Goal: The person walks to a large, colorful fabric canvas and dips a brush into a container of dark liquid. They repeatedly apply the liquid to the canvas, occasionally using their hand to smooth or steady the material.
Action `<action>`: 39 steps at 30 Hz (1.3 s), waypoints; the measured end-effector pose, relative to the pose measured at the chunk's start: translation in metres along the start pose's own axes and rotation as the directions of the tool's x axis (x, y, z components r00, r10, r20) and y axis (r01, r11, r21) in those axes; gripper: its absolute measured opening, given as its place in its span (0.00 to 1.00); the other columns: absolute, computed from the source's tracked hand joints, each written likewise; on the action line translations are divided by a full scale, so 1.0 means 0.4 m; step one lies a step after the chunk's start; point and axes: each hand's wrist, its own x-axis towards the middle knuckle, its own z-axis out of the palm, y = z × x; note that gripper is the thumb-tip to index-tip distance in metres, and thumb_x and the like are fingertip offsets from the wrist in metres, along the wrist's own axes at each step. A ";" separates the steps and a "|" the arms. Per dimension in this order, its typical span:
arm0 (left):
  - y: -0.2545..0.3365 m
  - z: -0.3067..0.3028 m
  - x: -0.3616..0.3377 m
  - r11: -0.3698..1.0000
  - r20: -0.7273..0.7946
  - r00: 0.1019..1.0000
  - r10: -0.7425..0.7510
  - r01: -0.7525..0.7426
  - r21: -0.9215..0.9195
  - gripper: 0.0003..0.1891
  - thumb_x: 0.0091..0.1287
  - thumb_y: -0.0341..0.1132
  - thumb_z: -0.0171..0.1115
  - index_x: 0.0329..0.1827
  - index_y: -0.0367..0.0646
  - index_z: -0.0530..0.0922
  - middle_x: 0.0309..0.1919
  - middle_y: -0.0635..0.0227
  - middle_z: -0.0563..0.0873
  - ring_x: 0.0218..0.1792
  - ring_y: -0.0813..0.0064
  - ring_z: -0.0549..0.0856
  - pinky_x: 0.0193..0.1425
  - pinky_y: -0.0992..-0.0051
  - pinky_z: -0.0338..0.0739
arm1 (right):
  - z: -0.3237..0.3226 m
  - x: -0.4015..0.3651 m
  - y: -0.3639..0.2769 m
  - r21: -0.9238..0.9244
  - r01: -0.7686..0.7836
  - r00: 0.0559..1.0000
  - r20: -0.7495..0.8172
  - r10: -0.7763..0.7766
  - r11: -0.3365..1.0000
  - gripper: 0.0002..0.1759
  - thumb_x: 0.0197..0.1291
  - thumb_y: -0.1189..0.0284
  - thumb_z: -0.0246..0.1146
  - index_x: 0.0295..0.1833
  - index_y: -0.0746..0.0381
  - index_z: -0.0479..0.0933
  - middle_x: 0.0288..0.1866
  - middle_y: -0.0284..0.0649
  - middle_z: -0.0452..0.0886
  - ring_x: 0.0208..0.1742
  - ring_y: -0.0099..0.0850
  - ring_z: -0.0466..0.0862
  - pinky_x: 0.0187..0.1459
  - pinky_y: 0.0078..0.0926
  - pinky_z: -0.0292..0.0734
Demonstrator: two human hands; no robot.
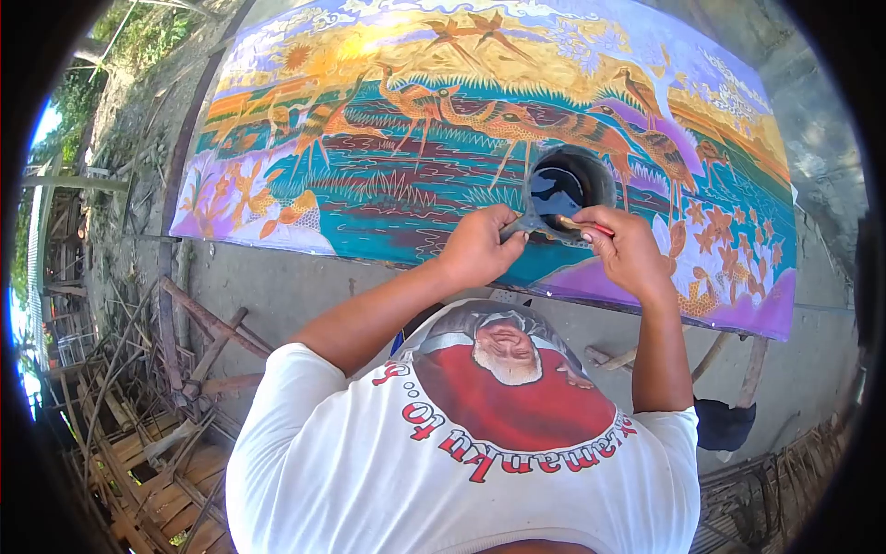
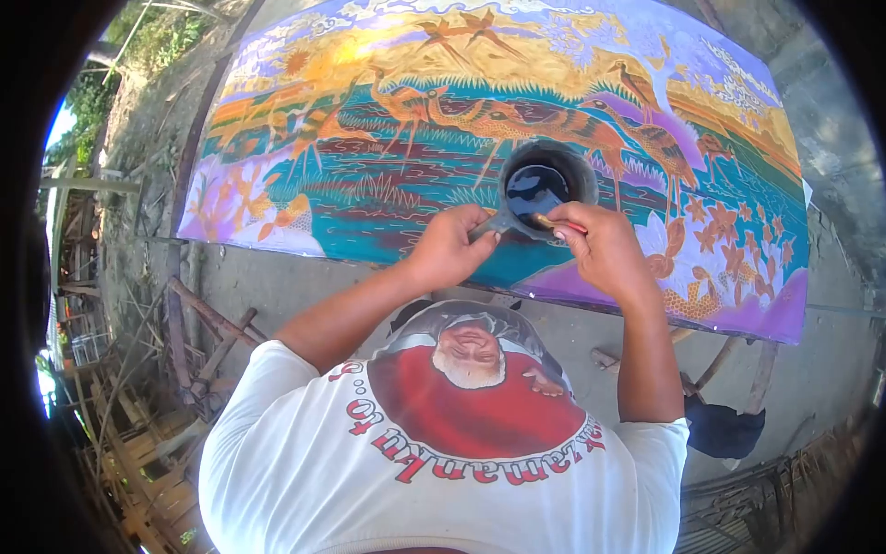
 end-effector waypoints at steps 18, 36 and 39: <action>-0.124 -0.071 -0.035 0.983 -0.015 0.999 -0.039 0.035 -0.178 0.07 0.75 0.32 0.61 0.40 0.38 0.76 0.23 0.74 0.80 0.20 0.89 0.73 0.24 0.82 0.66 | -0.060 -0.013 0.373 0.772 0.299 0.356 -0.636 0.685 0.561 0.18 0.79 0.67 0.52 0.60 0.70 0.76 0.37 0.48 0.85 0.31 0.33 0.87 0.33 0.31 0.89; -0.186 -0.242 -0.151 0.946 -0.152 0.964 -0.218 0.171 -0.274 0.06 0.76 0.31 0.60 0.42 0.38 0.76 0.23 0.75 0.80 0.20 0.89 0.73 0.23 0.83 0.66 | 0.031 0.152 0.466 0.704 0.103 0.226 -0.704 0.673 0.702 0.14 0.79 0.73 0.51 0.58 0.70 0.76 0.39 0.51 0.86 0.33 0.37 0.90 0.27 0.32 0.88; -0.186 -0.245 -0.152 0.944 -0.181 0.960 -0.215 0.156 -0.292 0.05 0.77 0.31 0.58 0.42 0.38 0.77 0.23 0.74 0.78 0.18 0.90 0.72 0.21 0.85 0.64 | 0.041 0.170 0.468 0.692 0.006 0.341 -0.680 0.649 0.722 0.14 0.79 0.73 0.51 0.57 0.70 0.77 0.39 0.50 0.86 0.31 0.36 0.90 0.27 0.32 0.88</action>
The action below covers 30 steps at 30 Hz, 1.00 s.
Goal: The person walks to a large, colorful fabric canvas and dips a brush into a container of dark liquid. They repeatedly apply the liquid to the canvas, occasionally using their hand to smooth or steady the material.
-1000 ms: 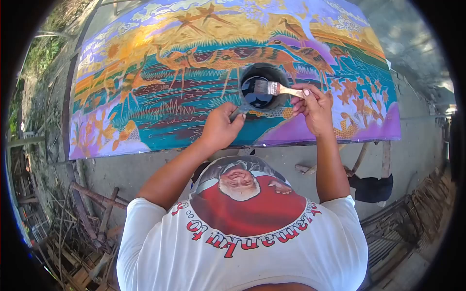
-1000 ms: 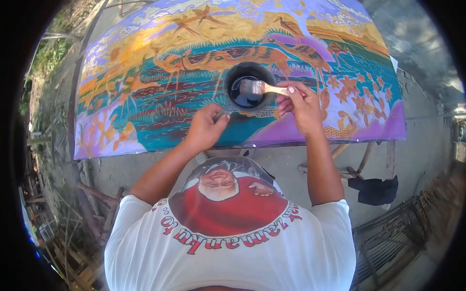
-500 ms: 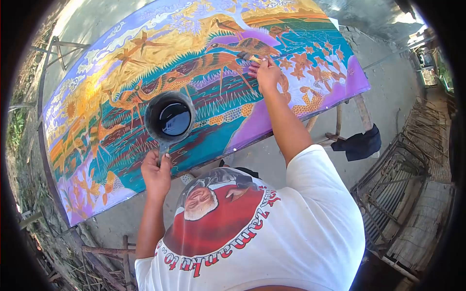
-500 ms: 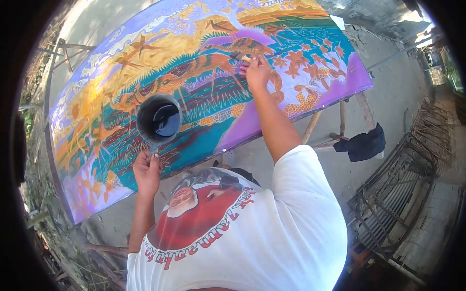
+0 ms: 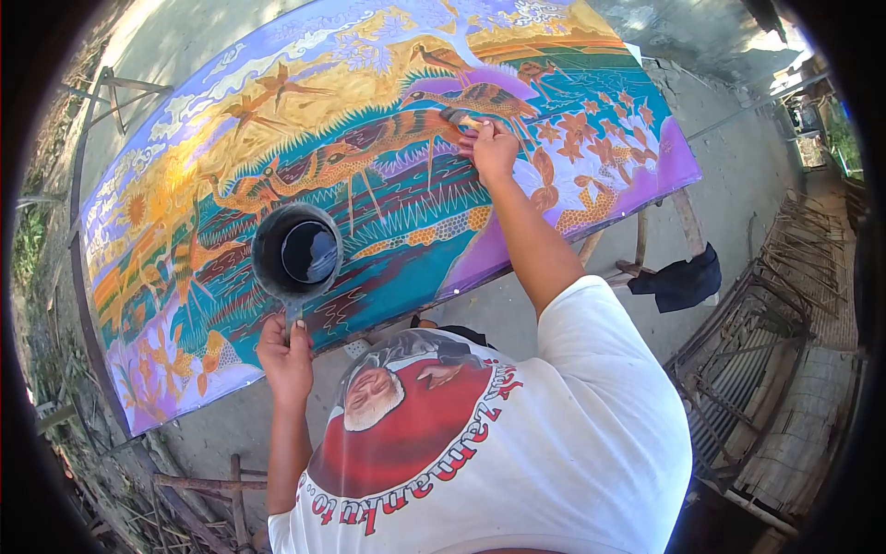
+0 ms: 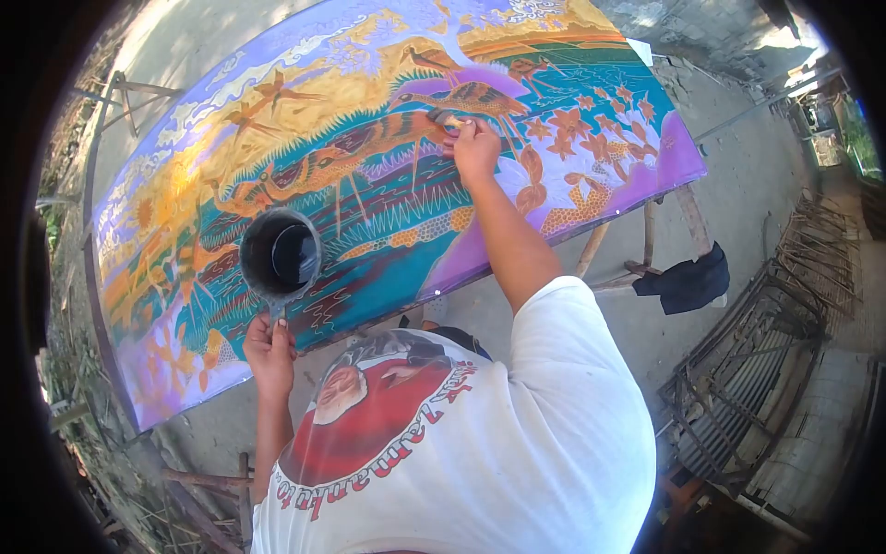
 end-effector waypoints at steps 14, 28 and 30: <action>0.002 -0.008 -0.016 0.999 0.017 0.999 -0.027 0.027 -0.036 0.05 0.77 0.30 0.58 0.43 0.38 0.76 0.22 0.74 0.78 0.18 0.90 0.71 0.21 0.85 0.63 | 0.033 0.019 -0.013 -0.034 -0.002 1.000 0.000 0.002 0.999 0.13 0.77 0.73 0.52 0.53 0.69 0.79 0.34 0.46 0.86 0.28 0.32 0.89 0.25 0.28 0.85; -0.002 0.008 -0.018 0.998 0.008 0.998 -0.058 0.059 -0.034 0.05 0.76 0.30 0.60 0.42 0.38 0.76 0.22 0.75 0.79 0.19 0.89 0.73 0.21 0.83 0.64 | 0.165 0.053 0.037 -0.224 0.060 0.998 0.034 -0.053 0.973 0.13 0.75 0.72 0.54 0.46 0.70 0.81 0.29 0.45 0.87 0.25 0.31 0.89 0.23 0.31 0.84; -0.003 0.002 -0.020 0.997 0.002 0.998 -0.061 0.061 -0.050 0.05 0.76 0.30 0.60 0.43 0.38 0.76 0.22 0.75 0.79 0.19 0.89 0.73 0.22 0.83 0.64 | 0.150 0.095 0.066 -0.330 0.153 0.987 0.009 -0.159 0.931 0.13 0.75 0.72 0.54 0.46 0.69 0.81 0.28 0.44 0.87 0.26 0.31 0.89 0.23 0.30 0.84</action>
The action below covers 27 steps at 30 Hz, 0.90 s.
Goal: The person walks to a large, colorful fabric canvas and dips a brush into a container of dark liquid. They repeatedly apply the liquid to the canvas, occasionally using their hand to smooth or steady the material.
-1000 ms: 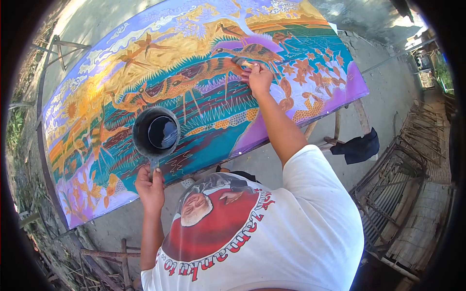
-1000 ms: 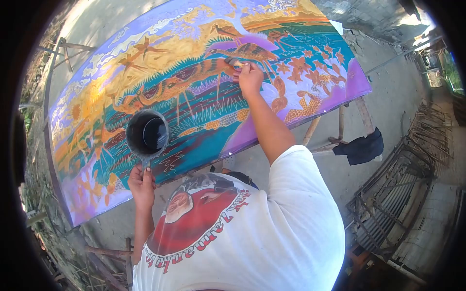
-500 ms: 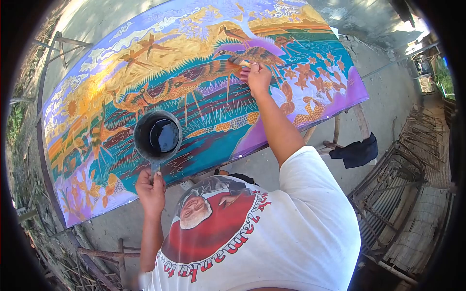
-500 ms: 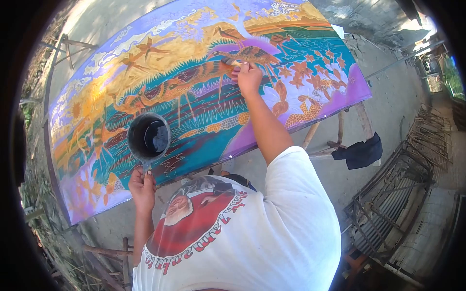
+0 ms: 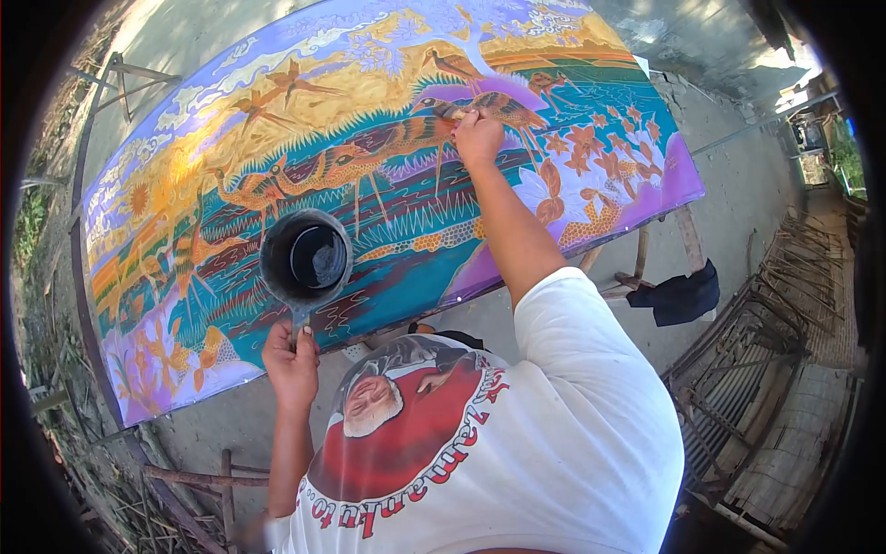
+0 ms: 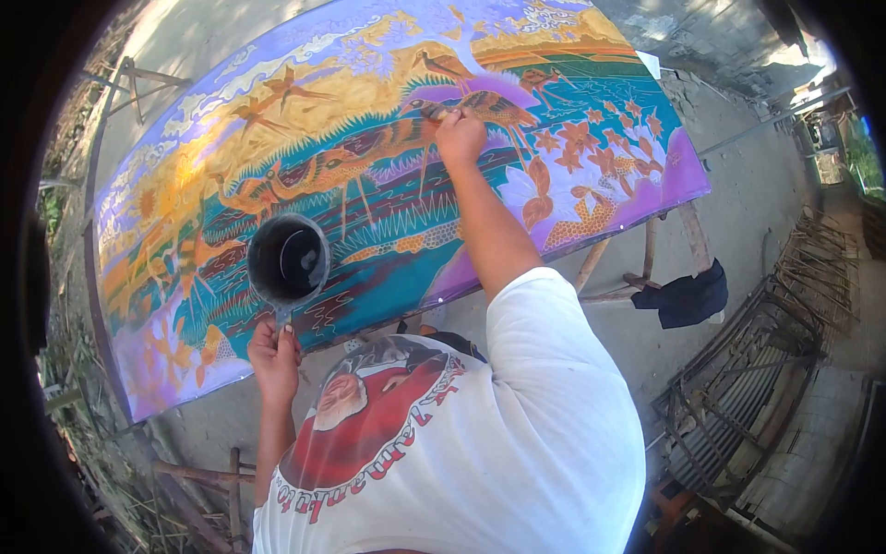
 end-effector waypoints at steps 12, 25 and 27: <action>0.007 -0.004 0.001 1.000 0.008 1.000 0.014 -0.014 0.018 0.06 0.76 0.30 0.60 0.43 0.36 0.76 0.24 0.75 0.79 0.21 0.89 0.73 0.23 0.82 0.66 | -0.082 0.040 -0.007 -0.243 0.122 0.981 -0.120 -0.155 0.962 0.13 0.67 0.69 0.59 0.40 0.67 0.85 0.34 0.58 0.86 0.38 0.58 0.86 0.42 0.50 0.80; -0.015 0.020 -0.009 0.998 0.021 0.999 0.043 -0.044 0.052 0.05 0.75 0.30 0.60 0.42 0.37 0.75 0.22 0.75 0.79 0.20 0.89 0.73 0.22 0.83 0.65 | -0.110 0.017 -0.036 -0.243 0.169 0.983 -0.026 -0.181 0.955 0.12 0.75 0.73 0.55 0.48 0.69 0.81 0.34 0.46 0.87 0.29 0.31 0.88 0.28 0.27 0.85; -0.015 0.021 -0.011 0.994 0.007 0.998 0.070 -0.070 0.078 0.05 0.75 0.30 0.60 0.41 0.37 0.75 0.22 0.75 0.79 0.20 0.89 0.73 0.23 0.83 0.65 | -0.150 -0.035 -0.182 0.319 -0.028 0.992 0.128 -0.014 0.947 0.11 0.75 0.74 0.56 0.50 0.68 0.82 0.35 0.44 0.87 0.29 0.28 0.87 0.30 0.27 0.85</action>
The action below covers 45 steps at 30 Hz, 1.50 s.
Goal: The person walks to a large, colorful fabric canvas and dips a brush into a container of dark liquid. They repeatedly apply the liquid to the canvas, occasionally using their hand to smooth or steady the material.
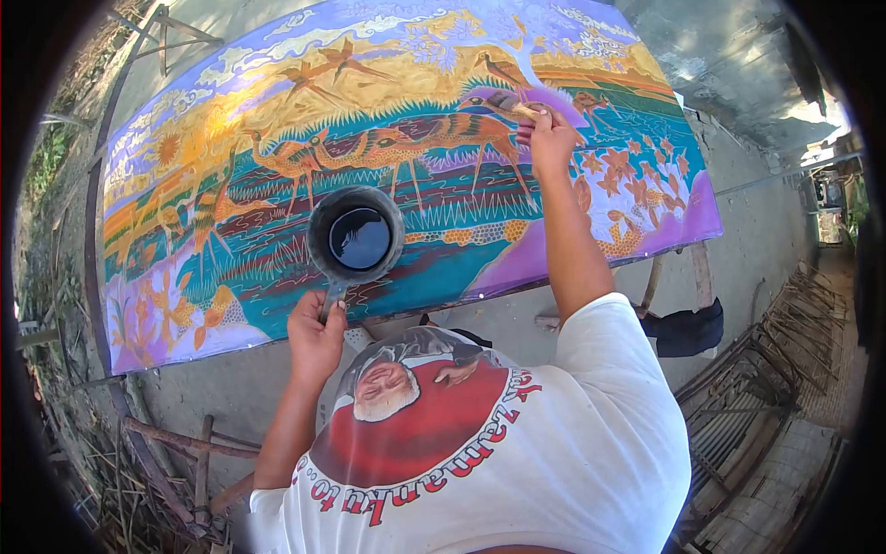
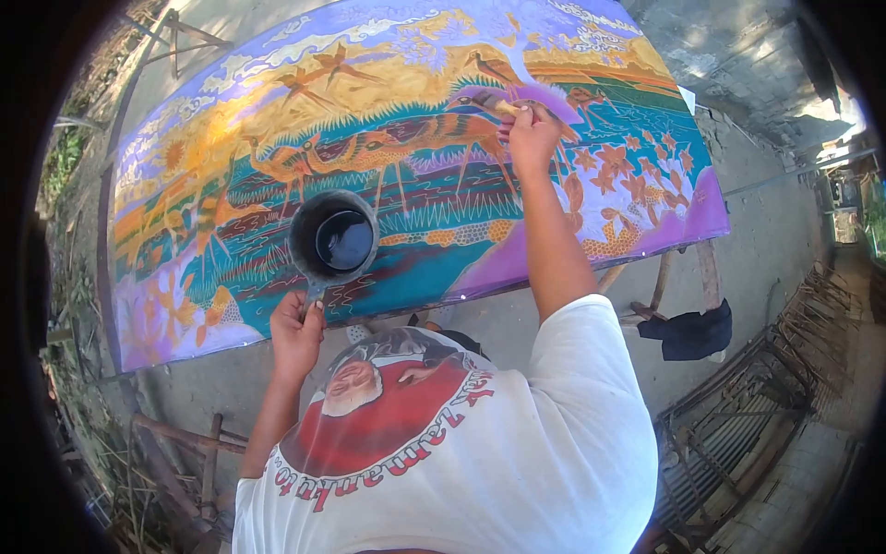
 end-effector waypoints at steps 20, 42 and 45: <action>0.066 0.173 0.100 0.997 0.201 0.977 0.067 -0.070 0.010 0.05 0.74 0.28 0.62 0.40 0.35 0.77 0.26 0.74 0.80 0.26 0.88 0.75 0.30 0.80 0.69 | -0.009 -0.367 -0.207 -0.279 -0.199 0.583 0.737 0.343 0.939 0.10 0.73 0.73 0.63 0.55 0.62 0.85 0.36 0.37 0.87 0.33 0.24 0.87 0.33 0.22 0.82; 0.072 0.157 0.033 0.999 0.124 0.991 0.049 -0.046 -0.023 0.06 0.76 0.31 0.60 0.42 0.37 0.76 0.24 0.75 0.79 0.21 0.90 0.73 0.23 0.84 0.66 | -0.242 -0.041 0.095 0.029 -0.195 0.957 -0.212 0.197 0.980 0.16 0.79 0.68 0.53 0.59 0.69 0.76 0.43 0.50 0.87 0.31 0.34 0.89 0.25 0.28 0.87; 0.075 0.144 0.008 0.999 0.070 0.997 0.031 -0.029 -0.040 0.05 0.77 0.31 0.58 0.42 0.39 0.76 0.23 0.74 0.79 0.19 0.90 0.72 0.22 0.85 0.64 | -0.225 -0.060 0.104 0.051 -0.212 0.966 -0.138 0.217 0.976 0.16 0.79 0.68 0.52 0.60 0.68 0.76 0.42 0.48 0.87 0.32 0.33 0.89 0.25 0.27 0.86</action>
